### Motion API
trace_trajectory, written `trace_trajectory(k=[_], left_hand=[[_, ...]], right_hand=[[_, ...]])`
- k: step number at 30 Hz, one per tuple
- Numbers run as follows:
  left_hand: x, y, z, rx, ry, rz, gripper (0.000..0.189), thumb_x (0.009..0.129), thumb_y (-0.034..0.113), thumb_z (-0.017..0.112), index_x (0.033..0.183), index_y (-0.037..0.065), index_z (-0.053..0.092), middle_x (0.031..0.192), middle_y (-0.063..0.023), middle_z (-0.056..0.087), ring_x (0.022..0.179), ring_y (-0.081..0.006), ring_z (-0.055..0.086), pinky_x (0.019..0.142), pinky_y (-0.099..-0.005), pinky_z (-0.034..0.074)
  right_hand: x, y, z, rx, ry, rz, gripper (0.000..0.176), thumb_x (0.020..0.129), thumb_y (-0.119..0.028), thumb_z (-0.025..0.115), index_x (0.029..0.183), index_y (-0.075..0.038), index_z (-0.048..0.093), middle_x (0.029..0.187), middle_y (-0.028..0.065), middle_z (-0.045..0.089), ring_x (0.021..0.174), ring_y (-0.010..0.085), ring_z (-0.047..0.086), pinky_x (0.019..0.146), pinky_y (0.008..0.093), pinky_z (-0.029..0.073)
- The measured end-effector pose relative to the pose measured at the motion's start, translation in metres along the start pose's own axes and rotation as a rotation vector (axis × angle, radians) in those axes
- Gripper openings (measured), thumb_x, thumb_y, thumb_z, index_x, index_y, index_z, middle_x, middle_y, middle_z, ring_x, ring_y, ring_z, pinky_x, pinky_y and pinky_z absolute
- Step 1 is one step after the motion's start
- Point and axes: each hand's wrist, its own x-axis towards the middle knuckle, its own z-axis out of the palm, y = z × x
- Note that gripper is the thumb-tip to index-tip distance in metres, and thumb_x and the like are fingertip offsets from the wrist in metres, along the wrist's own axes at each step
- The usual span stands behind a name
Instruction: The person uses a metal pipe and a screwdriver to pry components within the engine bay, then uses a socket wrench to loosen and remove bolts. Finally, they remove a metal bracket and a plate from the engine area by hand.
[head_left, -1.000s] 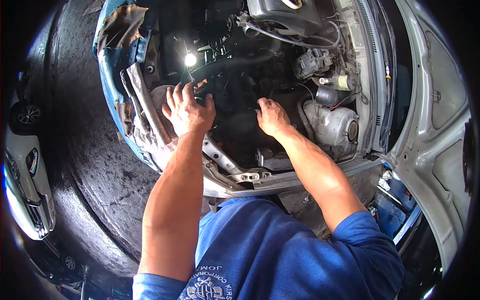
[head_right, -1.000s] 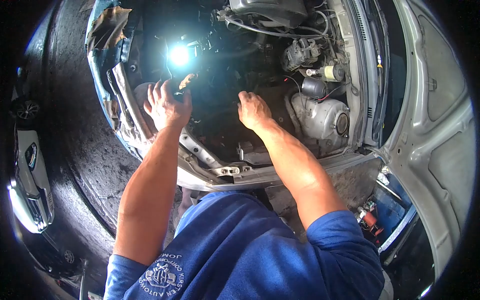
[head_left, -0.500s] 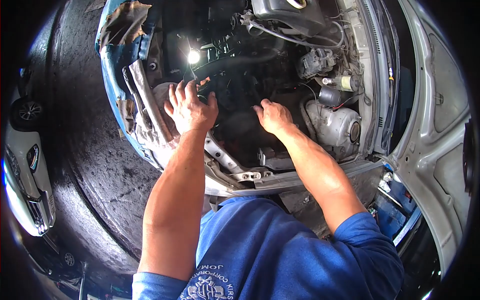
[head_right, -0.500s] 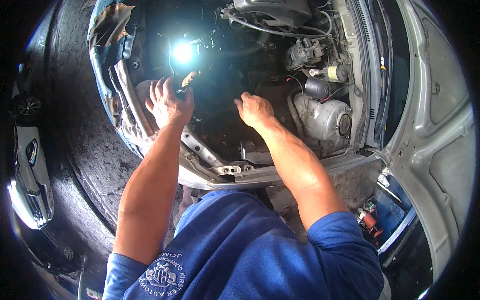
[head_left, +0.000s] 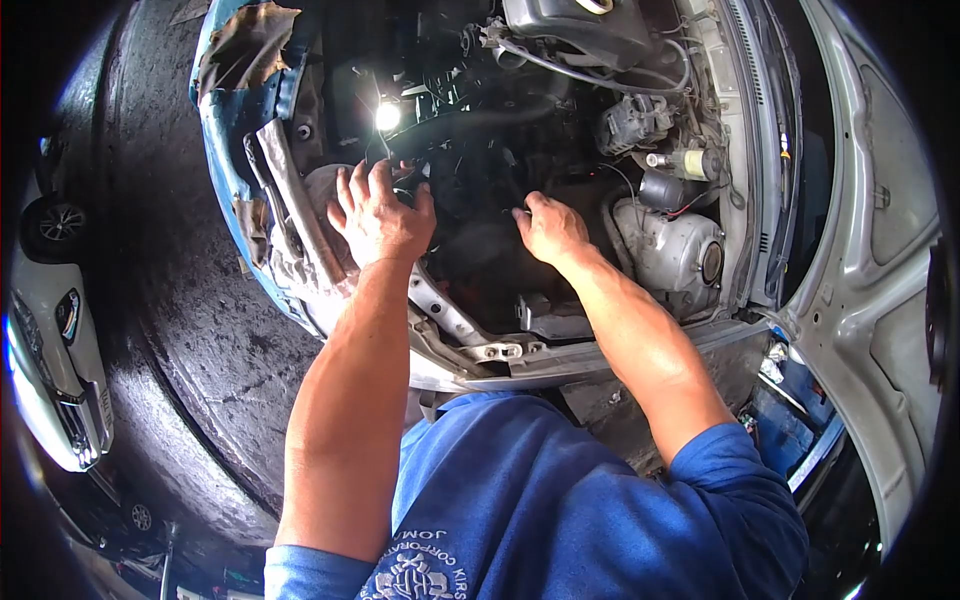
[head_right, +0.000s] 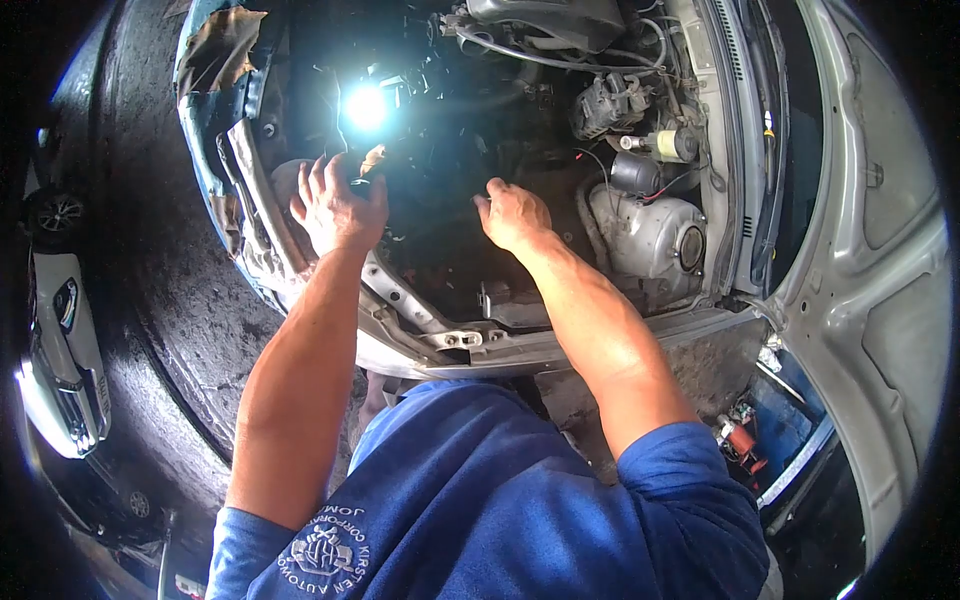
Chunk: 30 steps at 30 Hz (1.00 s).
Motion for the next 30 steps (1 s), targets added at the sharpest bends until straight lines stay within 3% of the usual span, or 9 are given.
trace_trajectory(k=[3, 6, 9, 15, 17, 21, 25, 28, 30], left_hand=[[0.001, 0.000, 0.001, -0.010, 0.003, -0.004, 0.060, 0.077, 0.039, 0.072, 0.128, 0.015, 0.053, 0.141, -0.0121, 0.047, 0.141, -0.0345, 0.032, 0.111, -0.0605, 0.022], [0.000, -0.001, 0.001, 0.003, 0.000, -0.014, 0.060, 0.077, 0.040, 0.071, 0.129, 0.015, 0.053, 0.142, -0.0120, 0.046, 0.141, -0.0345, 0.031, 0.111, -0.0599, 0.022], [0.000, 0.000, 0.000, 0.001, 0.000, -0.011, 0.062, 0.077, 0.040, 0.071, 0.130, 0.015, 0.052, 0.142, -0.0119, 0.046, 0.142, -0.0342, 0.031, 0.112, -0.0595, 0.022], [0.001, 0.001, -0.001, -0.005, -0.010, -0.036, 0.061, 0.078, 0.041, 0.071, 0.131, 0.014, 0.053, 0.142, -0.0117, 0.046, 0.143, -0.0325, 0.029, 0.114, -0.0582, 0.019], [0.001, -0.001, -0.002, 0.007, -0.009, -0.028, 0.060, 0.083, 0.045, 0.063, 0.131, 0.012, 0.053, 0.143, -0.0128, 0.046, 0.143, -0.0326, 0.030, 0.114, -0.0576, 0.019], [0.000, -0.001, -0.001, -0.002, 0.014, -0.021, 0.057, 0.083, 0.046, 0.062, 0.131, 0.015, 0.053, 0.141, -0.0116, 0.048, 0.141, -0.0328, 0.032, 0.112, -0.0576, 0.022], [0.000, -0.003, 0.001, 0.003, 0.023, -0.006, 0.057, 0.081, 0.043, 0.066, 0.130, 0.017, 0.053, 0.140, -0.0100, 0.048, 0.141, -0.0326, 0.032, 0.111, -0.0562, 0.022], [0.000, -0.002, 0.000, 0.008, 0.016, -0.012, 0.058, 0.080, 0.043, 0.067, 0.130, 0.016, 0.053, 0.140, -0.0099, 0.048, 0.141, -0.0322, 0.031, 0.112, -0.0555, 0.021], [0.000, -0.002, -0.001, -0.001, 0.011, -0.008, 0.059, 0.080, 0.043, 0.068, 0.130, 0.015, 0.053, 0.140, -0.0103, 0.048, 0.141, -0.0319, 0.031, 0.112, -0.0556, 0.021]], right_hand=[[0.002, 0.004, 0.002, 0.041, -0.127, 0.100, 0.024, 0.088, -0.016, 0.059, 0.107, -0.001, 0.054, 0.098, 0.0222, 0.064, 0.097, 0.0407, 0.062, 0.088, 0.0484, 0.051], [-0.003, 0.003, 0.005, -0.009, 0.183, -0.166, 0.022, 0.088, -0.014, 0.059, 0.106, -0.001, 0.055, 0.096, 0.0227, 0.064, 0.094, 0.0398, 0.063, 0.087, 0.0474, 0.052], [0.001, 0.002, 0.004, 0.025, -0.064, 0.123, 0.021, 0.088, -0.012, 0.059, 0.105, -0.001, 0.055, 0.095, 0.0231, 0.065, 0.092, 0.0397, 0.064, 0.086, 0.0471, 0.052], [0.000, 0.006, 0.008, 0.025, 0.096, -0.158, 0.022, 0.087, -0.011, 0.059, 0.107, -0.003, 0.055, 0.098, 0.0228, 0.063, 0.095, 0.0405, 0.063, 0.087, 0.0477, 0.051], [0.005, -0.003, 0.000, 0.032, -0.166, 0.219, 0.026, 0.084, -0.008, 0.061, 0.109, -0.003, 0.055, 0.104, 0.0220, 0.060, 0.099, 0.0410, 0.060, 0.089, 0.0464, 0.050], [-0.001, 0.013, 0.013, 0.050, 0.113, -0.217, 0.026, 0.088, -0.019, 0.063, 0.107, -0.002, 0.056, 0.104, 0.0239, 0.063, 0.099, 0.0424, 0.062, 0.087, 0.0482, 0.051], [0.006, -0.002, 0.004, 0.019, -0.158, 0.159, 0.025, 0.086, -0.016, 0.062, 0.105, -0.001, 0.056, 0.103, 0.0234, 0.062, 0.099, 0.0415, 0.062, 0.086, 0.0479, 0.051], [0.000, 0.012, 0.015, 0.039, 0.112, -0.171, 0.026, 0.089, -0.021, 0.062, 0.103, 0.000, 0.056, 0.103, 0.0245, 0.063, 0.098, 0.0428, 0.063, 0.084, 0.0490, 0.052], [-0.001, 0.004, 0.009, 0.010, 0.070, -0.113, 0.025, 0.088, -0.019, 0.061, 0.103, 0.000, 0.056, 0.103, 0.0242, 0.062, 0.099, 0.0424, 0.062, 0.084, 0.0485, 0.052]])
